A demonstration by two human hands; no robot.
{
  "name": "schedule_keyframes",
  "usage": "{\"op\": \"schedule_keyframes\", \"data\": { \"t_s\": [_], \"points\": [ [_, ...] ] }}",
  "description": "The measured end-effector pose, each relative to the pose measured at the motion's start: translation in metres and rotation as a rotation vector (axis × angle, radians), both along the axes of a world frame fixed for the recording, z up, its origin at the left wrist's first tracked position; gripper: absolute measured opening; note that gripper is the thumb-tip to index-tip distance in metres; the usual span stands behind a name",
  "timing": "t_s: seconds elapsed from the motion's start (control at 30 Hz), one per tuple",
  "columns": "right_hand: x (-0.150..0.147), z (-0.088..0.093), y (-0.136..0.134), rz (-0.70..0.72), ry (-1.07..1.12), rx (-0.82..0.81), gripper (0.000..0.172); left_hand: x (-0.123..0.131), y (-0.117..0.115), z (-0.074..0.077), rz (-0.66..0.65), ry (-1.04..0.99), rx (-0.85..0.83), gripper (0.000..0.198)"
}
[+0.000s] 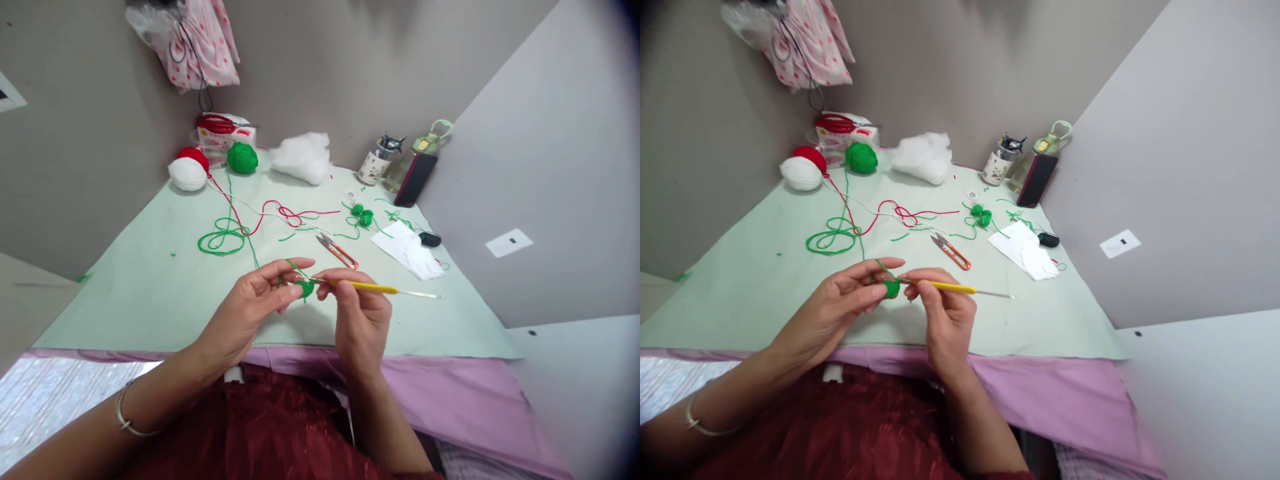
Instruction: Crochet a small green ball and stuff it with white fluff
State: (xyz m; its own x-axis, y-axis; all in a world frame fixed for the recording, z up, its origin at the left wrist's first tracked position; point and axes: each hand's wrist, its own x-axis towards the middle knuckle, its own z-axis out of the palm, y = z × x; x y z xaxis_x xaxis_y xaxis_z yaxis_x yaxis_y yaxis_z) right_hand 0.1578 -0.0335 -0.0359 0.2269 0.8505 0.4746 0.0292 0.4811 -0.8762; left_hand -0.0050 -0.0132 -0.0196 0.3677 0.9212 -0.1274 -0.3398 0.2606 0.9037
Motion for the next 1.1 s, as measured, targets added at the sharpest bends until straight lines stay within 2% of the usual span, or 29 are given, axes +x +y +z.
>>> {"op": "schedule_keyframes", "data": {
  "t_s": [0.1, 0.2, 0.3, 0.5, 0.57, 0.7, 0.83, 1.1],
  "points": [
    [0.004, -0.002, 0.001, 0.065, 0.110, -0.025, 0.019, -0.002, 0.001, 0.003, 0.045, 0.052, 0.023, 0.029],
    [0.006, 0.000, -0.001, 0.045, 0.075, -0.026, 0.022, -0.003, 0.002, 0.003, 0.054, 0.071, 0.044, 0.031],
    [0.005, 0.002, -0.007, -0.040, -0.120, 0.033, 0.022, -0.003, 0.002, -0.001, 0.064, 0.103, 0.099, 0.032],
    [0.001, -0.002, -0.016, -0.150, -0.526, 0.341, 0.024, -0.003, -0.005, -0.001, 0.168, 0.274, 0.230, 0.029],
    [0.001, -0.004, -0.016, -0.165, -0.521, 0.366, 0.024, -0.003, -0.006, -0.001, 0.163, 0.265, 0.221, 0.029],
    [0.002, -0.002, -0.013, -0.147, -0.378, 0.273, 0.026, -0.004, -0.004, -0.002, 0.100, 0.179, 0.171, 0.031],
    [0.004, -0.002, -0.012, -0.130, -0.382, 0.275, 0.026, -0.003, -0.003, -0.001, 0.081, 0.189, 0.153, 0.033],
    [0.004, -0.008, -0.011, -0.127, -0.390, 0.354, 0.028, -0.001, -0.004, 0.002, 0.200, 0.270, 0.183, 0.034]
  ]
}}
